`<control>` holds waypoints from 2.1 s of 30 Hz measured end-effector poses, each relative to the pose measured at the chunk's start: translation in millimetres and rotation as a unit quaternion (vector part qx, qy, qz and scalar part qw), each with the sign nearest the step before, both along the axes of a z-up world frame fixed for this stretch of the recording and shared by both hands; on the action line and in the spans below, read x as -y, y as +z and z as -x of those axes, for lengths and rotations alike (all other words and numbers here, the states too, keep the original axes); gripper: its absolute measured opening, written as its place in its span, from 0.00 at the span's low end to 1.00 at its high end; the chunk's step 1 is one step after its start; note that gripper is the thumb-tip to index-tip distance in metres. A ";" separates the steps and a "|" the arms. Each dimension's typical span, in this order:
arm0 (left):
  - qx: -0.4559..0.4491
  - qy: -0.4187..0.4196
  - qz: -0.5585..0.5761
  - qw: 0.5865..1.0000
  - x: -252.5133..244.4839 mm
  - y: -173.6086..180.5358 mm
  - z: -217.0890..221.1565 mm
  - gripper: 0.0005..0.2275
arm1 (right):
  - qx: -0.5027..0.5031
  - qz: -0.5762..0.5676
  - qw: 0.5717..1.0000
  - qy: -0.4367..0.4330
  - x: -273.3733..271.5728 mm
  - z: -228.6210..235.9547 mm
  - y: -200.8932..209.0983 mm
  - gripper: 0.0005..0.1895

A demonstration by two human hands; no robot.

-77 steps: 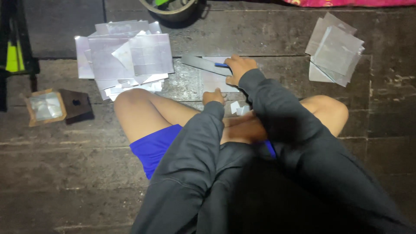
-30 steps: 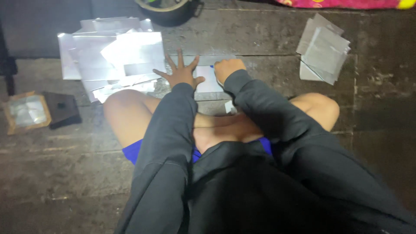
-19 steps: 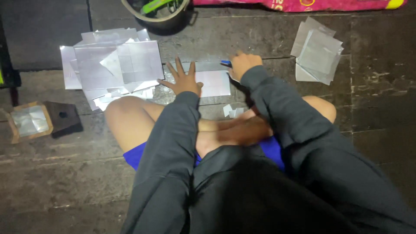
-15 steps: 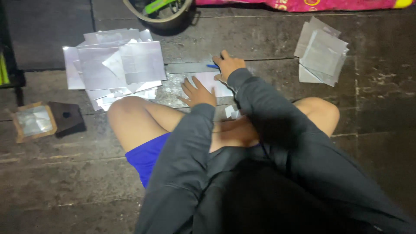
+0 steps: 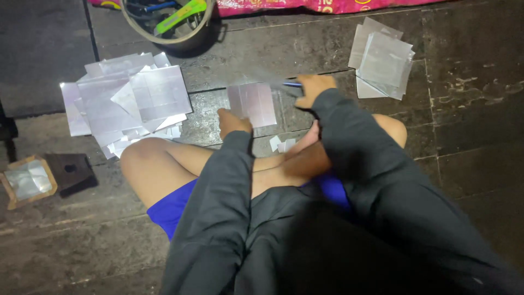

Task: Marking and cutting small rectangular pieces from sheets of material using a ruler and utility knife

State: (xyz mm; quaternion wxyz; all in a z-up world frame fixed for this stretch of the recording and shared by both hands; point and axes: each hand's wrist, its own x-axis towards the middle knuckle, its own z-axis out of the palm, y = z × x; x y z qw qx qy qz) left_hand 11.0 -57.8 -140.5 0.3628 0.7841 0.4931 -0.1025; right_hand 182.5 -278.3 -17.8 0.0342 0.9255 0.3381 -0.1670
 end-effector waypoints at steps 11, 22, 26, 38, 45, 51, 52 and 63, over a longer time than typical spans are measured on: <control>0.391 0.042 -0.102 0.914 -205.4 88.6 58.8 0.10 | 0.054 -0.087 0.964 -0.247 102.4 -64.3 -32.6 0.29; 0.155 0.030 -0.220 0.963 -156.6 151.6 60.5 0.11 | 0.070 0.024 0.915 -0.396 161.9 -95.7 -45.2 0.41; 0.183 0.020 -0.248 0.951 -157.9 144.4 64.1 0.11 | 0.095 0.046 0.930 -0.353 160.7 -99.2 -54.0 0.33; 0.338 0.041 -0.174 0.924 -126.4 51.7 51.3 0.17 | 0.324 -0.085 0.913 -0.233 108.3 -41.1 31.2 0.17; 0.256 0.182 0.405 0.859 -44.3 31.7 17.2 0.17 | 0.193 -0.138 0.965 0.113 -19.4 72.7 19.1 0.25; 0.229 0.156 0.350 0.895 -26.8 -30.2 13.6 0.19 | 0.042 -0.048 0.987 0.149 -19.2 73.2 -27.5 0.23; 0.217 0.127 0.320 0.913 -24.9 -46.8 8.8 0.18 | 0.034 -0.040 0.988 0.143 -14.4 68.3 -44.5 0.23; 0.054 0.065 0.136 0.987 -10.7 -23.9 17.3 0.08 | -0.045 0.024 0.964 -0.260 23.1 5.4 -1.5 0.36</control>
